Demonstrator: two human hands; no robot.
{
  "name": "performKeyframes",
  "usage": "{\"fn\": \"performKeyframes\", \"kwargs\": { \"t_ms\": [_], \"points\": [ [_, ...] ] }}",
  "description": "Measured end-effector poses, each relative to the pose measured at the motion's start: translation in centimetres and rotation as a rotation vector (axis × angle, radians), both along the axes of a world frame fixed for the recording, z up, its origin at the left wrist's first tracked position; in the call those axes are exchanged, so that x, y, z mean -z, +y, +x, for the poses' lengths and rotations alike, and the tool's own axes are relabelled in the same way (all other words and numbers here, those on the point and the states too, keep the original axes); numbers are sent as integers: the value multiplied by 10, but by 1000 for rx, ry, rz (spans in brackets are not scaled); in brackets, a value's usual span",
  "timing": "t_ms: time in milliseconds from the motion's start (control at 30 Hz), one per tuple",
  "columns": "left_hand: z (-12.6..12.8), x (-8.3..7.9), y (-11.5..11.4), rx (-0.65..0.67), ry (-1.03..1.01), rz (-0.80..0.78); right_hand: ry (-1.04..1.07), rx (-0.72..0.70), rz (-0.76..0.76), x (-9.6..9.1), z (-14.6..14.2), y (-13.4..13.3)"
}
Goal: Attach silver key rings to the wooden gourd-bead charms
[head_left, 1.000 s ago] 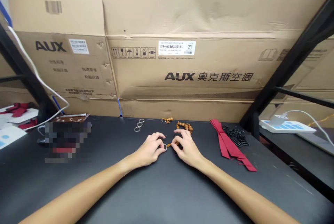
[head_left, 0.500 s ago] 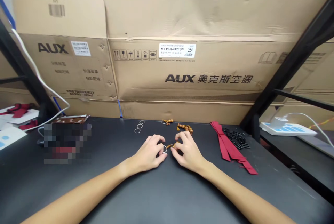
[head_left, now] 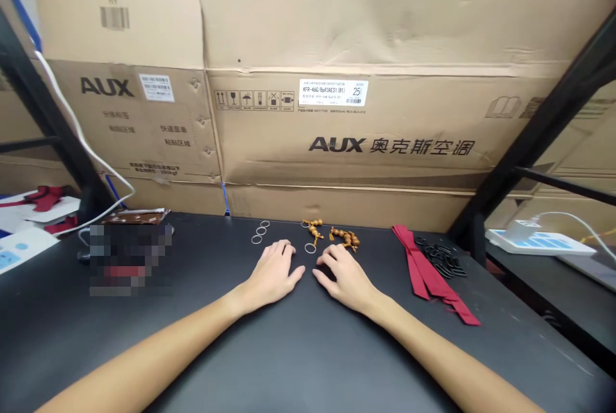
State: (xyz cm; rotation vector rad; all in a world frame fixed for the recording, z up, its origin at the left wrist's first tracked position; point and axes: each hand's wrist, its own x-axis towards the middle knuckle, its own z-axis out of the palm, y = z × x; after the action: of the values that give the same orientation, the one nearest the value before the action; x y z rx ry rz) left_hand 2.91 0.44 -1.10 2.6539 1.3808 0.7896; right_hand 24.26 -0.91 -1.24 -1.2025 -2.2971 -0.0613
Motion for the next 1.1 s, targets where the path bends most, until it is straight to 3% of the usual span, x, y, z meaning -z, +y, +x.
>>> {"fn": "performKeyframes", "kwargs": {
  "t_ms": [467, 1100],
  "points": [
    [-9, 3, 4, 67, 63, -74, -112, -50, -267, 0, 5, 0],
    [-14, -4, 6, 115, 157, -140, -135, -39, -343, -2, 7, -2]
  ]
}}
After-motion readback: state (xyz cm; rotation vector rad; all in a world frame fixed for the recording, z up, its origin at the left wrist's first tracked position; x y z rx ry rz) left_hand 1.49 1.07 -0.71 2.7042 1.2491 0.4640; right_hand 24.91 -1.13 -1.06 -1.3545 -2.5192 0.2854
